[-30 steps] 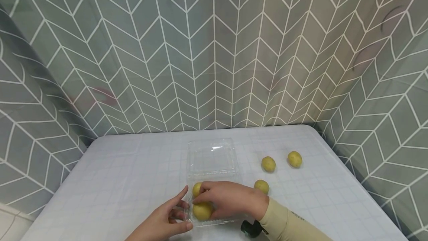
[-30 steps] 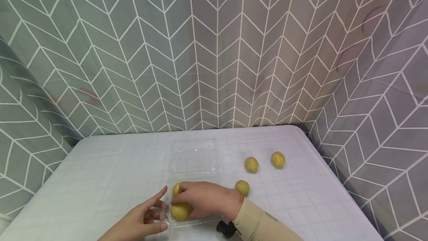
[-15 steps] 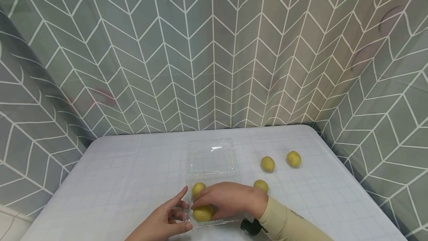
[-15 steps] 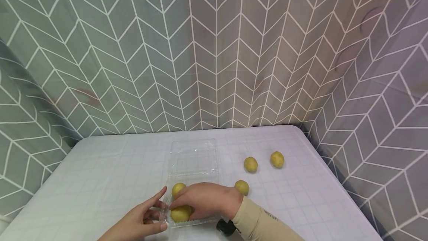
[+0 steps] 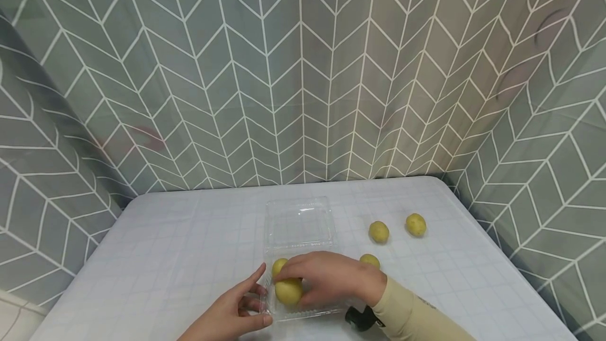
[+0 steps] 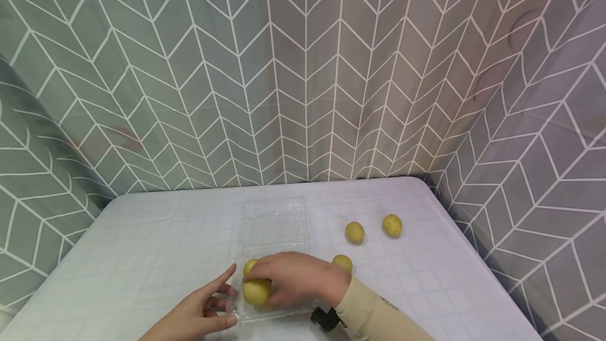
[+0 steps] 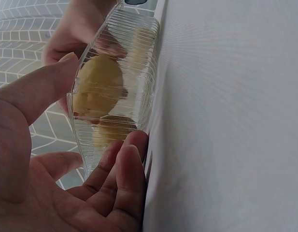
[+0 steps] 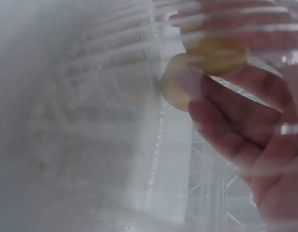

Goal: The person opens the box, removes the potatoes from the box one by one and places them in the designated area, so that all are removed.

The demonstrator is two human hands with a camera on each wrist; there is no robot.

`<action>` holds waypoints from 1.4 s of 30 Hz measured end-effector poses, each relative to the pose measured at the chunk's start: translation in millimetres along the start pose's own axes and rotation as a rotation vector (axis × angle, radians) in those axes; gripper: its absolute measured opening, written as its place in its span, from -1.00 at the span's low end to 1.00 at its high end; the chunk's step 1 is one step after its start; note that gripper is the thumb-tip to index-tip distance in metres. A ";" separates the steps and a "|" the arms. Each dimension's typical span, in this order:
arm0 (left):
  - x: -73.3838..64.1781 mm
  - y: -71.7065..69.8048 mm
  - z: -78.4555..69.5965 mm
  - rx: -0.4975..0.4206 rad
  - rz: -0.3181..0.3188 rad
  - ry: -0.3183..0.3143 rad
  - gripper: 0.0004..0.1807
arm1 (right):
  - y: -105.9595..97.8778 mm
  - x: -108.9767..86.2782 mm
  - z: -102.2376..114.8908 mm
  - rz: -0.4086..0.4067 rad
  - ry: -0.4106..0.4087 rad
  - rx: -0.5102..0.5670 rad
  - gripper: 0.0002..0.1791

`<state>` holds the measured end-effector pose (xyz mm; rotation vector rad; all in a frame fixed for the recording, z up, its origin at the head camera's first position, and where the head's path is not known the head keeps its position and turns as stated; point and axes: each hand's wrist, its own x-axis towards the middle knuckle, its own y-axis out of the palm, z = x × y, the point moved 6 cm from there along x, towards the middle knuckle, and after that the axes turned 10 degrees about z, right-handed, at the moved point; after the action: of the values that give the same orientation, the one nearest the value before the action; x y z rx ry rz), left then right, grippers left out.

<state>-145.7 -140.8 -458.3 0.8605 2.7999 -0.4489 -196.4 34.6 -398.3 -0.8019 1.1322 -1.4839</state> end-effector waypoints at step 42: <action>0.0 0.6 -1.6 0.025 -0.006 -0.033 0.03 | -3.7 -56.5 -29.4 -0.497 0.230 0.447 -0.36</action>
<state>-145.5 -139.8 -457.0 0.8427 2.7733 -0.4951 -212.2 96.4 -399.7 -0.6297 0.7365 -2.1929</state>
